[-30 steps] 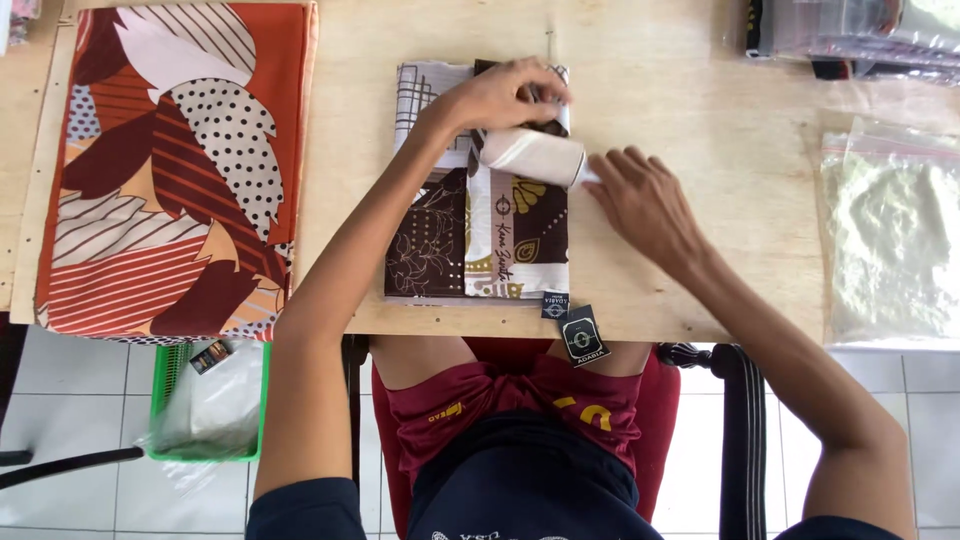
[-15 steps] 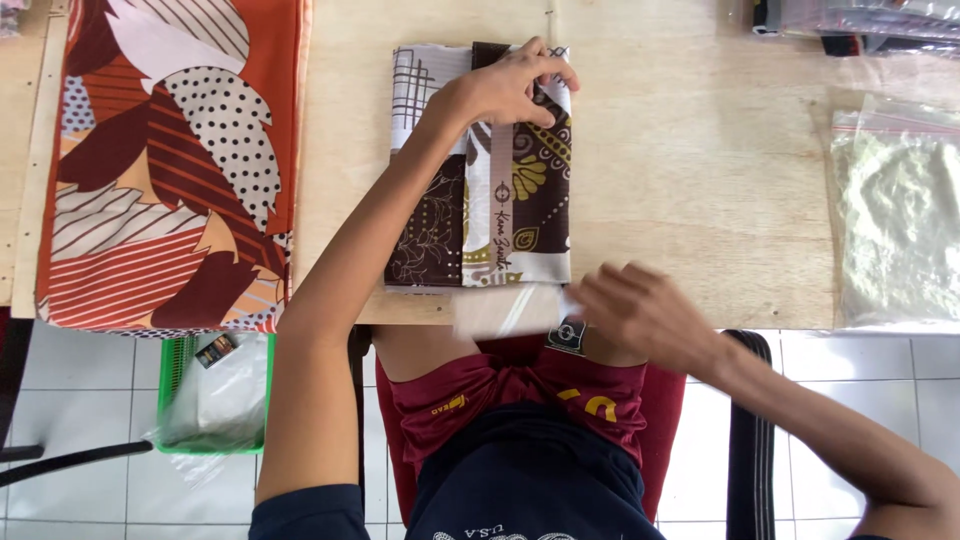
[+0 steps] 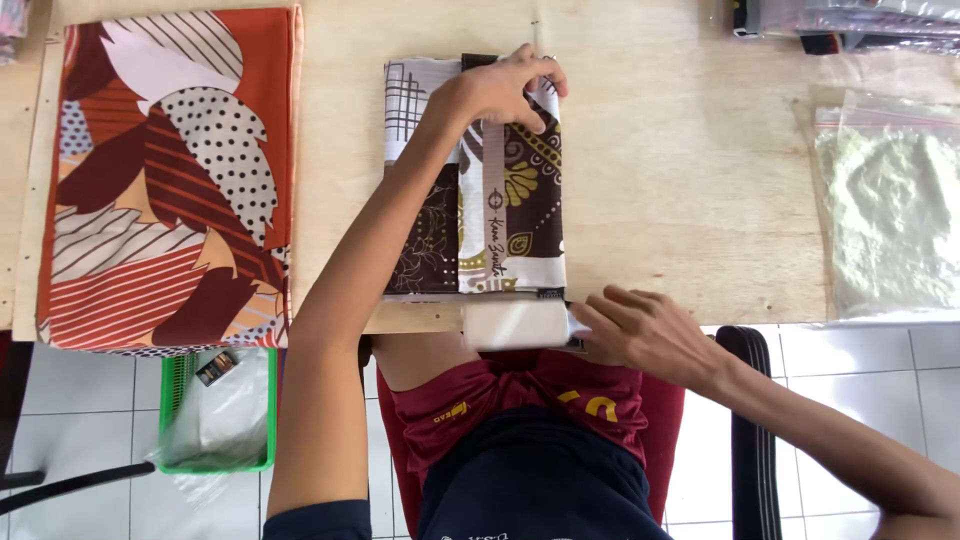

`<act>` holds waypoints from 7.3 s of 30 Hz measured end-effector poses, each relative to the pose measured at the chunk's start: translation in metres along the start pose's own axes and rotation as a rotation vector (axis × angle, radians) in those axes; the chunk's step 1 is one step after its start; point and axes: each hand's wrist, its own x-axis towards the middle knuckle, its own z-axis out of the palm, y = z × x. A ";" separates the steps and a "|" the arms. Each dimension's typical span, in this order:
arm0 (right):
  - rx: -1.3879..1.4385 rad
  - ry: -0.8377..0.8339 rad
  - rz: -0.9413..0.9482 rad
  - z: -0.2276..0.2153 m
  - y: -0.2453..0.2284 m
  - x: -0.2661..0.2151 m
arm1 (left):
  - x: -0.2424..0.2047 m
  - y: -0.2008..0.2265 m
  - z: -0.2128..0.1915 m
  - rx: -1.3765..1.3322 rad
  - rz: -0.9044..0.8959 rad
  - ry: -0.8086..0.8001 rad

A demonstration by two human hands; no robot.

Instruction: The person uses a lint roller to roll over a folded piece of patterned fabric on a wooden table. The person repeatedly rolls the fabric, lifts and repositions it, and continues rolling different sections of the fabric surface.

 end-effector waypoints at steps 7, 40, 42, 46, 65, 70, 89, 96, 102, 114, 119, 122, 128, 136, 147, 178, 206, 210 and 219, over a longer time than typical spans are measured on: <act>0.373 0.049 0.374 -0.023 0.067 -0.037 | -0.060 0.026 0.035 0.022 0.348 0.297; 0.439 0.356 0.123 0.034 0.182 0.149 | -0.151 0.056 0.129 0.284 0.278 0.543; 0.464 0.408 0.178 0.036 0.184 0.156 | -0.163 0.059 0.123 0.322 0.269 0.538; 0.524 0.445 0.203 0.012 0.172 0.164 | -0.199 0.072 0.106 0.358 0.225 0.548; 0.101 0.215 0.413 -0.200 0.077 0.059 | -0.329 0.074 0.013 0.139 0.429 0.591; 0.155 0.007 0.701 -0.134 0.129 0.073 | -0.229 0.008 0.010 -0.063 0.353 0.436; 1.151 0.346 0.771 -0.006 -0.101 0.048 | -0.181 0.012 0.182 0.231 0.172 0.812; 1.014 0.375 0.867 0.026 -0.114 0.049 | -0.187 0.021 0.175 0.365 0.093 0.768; 0.883 0.473 1.049 -0.009 -0.091 0.020 | -0.183 0.019 0.179 0.342 0.071 0.758; 0.926 0.339 0.963 -0.023 -0.115 0.043 | -0.182 0.017 0.182 0.346 0.052 0.770; 0.858 0.356 1.020 -0.003 -0.096 0.015 | -0.183 0.017 0.180 0.352 0.050 0.766; 0.735 0.453 1.084 -0.003 -0.072 -0.019 | -0.181 0.016 0.181 0.376 0.050 0.767; 0.669 0.485 1.081 -0.010 -0.090 -0.010 | -0.180 0.017 0.181 0.387 0.039 0.776; 0.814 0.358 1.014 -0.001 -0.090 -0.017 | -0.183 0.018 0.180 0.375 0.057 0.786; 0.697 0.416 0.750 -0.038 -0.099 0.063 | -0.179 0.017 0.181 0.395 0.043 0.826; 0.182 0.360 0.911 0.034 -0.042 0.058 | -0.153 -0.011 0.145 0.454 0.089 0.773; 0.007 0.510 1.007 -0.006 0.034 0.030 | -0.152 -0.013 0.147 0.415 0.101 0.734; 0.107 0.553 0.907 0.007 0.008 0.048 | -0.152 -0.012 0.145 0.413 0.097 0.742; -0.013 0.547 0.980 0.003 0.061 0.016 | -0.152 -0.015 0.146 0.390 0.120 0.748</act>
